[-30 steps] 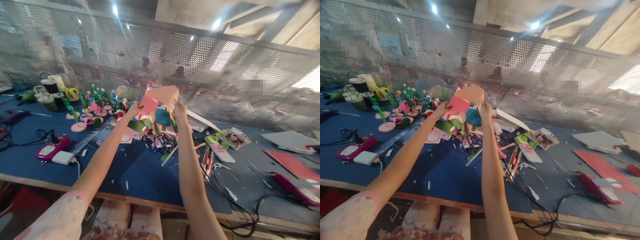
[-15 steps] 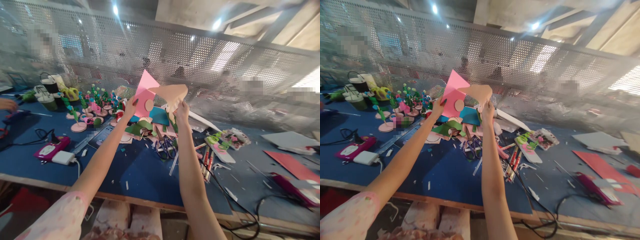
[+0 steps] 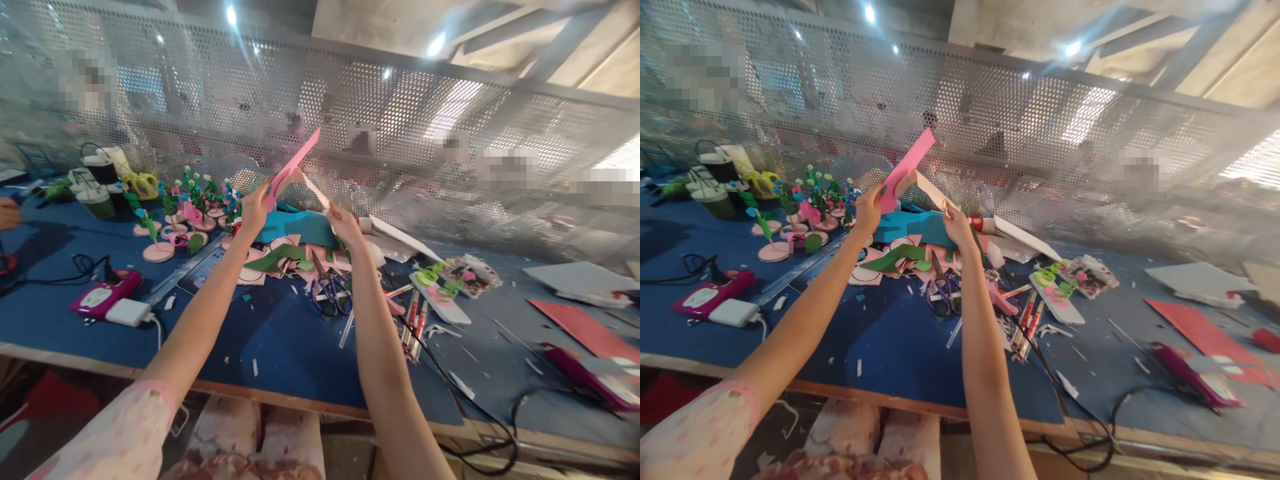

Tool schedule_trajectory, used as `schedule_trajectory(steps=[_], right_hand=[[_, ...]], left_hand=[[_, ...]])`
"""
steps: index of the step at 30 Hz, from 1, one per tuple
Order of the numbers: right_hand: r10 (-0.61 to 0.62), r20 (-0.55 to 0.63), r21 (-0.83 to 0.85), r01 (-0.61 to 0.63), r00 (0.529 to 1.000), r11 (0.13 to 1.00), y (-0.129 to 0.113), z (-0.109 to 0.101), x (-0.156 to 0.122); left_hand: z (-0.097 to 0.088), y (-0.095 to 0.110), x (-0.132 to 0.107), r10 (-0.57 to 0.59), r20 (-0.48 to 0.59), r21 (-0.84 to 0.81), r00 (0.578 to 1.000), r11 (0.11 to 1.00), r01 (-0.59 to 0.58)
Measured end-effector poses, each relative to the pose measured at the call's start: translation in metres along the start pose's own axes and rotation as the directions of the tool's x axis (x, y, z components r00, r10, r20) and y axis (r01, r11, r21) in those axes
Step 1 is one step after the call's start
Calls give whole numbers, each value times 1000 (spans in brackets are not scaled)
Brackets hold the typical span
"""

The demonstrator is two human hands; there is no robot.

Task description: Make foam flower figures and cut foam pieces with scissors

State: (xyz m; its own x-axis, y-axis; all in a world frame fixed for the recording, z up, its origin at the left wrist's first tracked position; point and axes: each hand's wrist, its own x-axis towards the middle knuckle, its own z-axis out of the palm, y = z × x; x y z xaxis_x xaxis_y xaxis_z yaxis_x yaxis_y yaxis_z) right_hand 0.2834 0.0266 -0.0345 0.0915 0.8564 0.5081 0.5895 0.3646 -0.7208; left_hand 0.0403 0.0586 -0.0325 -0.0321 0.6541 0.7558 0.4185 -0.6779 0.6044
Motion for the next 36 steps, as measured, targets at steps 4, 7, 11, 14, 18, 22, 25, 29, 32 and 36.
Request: schedule_trajectory(steps=[4, 7, 11, 14, 18, 22, 25, 29, 32, 36], right_hand=[[11, 254, -130, 22, 967, 991, -10, -2, -8], [-3, 324, -165, 59, 946, 985, -18, -3, -12], [14, 297, -129, 25, 955, 991, -21, 4, -8], [57, 110, -22, -55, 992, 998, -21, 13, -3], [-43, -205, 72, 59, 978, 996, -26, 23, -2], [-306, -311, -149, 272, 900, 951, -41, 23, -11], [-383, -286, -305, 296, 878, 905, -49, 20, -17], [-360, -308, -344, 250, 880, 905, -51, 20, -21], [-326, -303, -327, 224, 896, 918, -48, 20, -24], [-248, -235, -247, 189, 940, 950, -43, 22, -23]], left_hand=[[0, -2, 2, -102, -93, -90, 990, 992, 93], [-4, 0, 5, -166, -181, -182, 970, 974, 132], [-11, 11, 9, -170, -318, -192, 933, 975, 112], [-16, 20, 12, -138, -313, -187, 940, 979, 81], [-23, 33, 18, -86, -267, -225, 960, 974, 24], [-26, 53, 21, -4, -118, -244, 993, 970, -26], [-24, 69, 18, 22, 58, -302, 998, 953, -4], [-16, 76, 12, 13, 154, -347, 988, 937, 41], [-13, 74, 10, 14, 175, -357, 985, 933, 50], [-14, 69, 10, -26, 210, -345, 977, 933, 99]])
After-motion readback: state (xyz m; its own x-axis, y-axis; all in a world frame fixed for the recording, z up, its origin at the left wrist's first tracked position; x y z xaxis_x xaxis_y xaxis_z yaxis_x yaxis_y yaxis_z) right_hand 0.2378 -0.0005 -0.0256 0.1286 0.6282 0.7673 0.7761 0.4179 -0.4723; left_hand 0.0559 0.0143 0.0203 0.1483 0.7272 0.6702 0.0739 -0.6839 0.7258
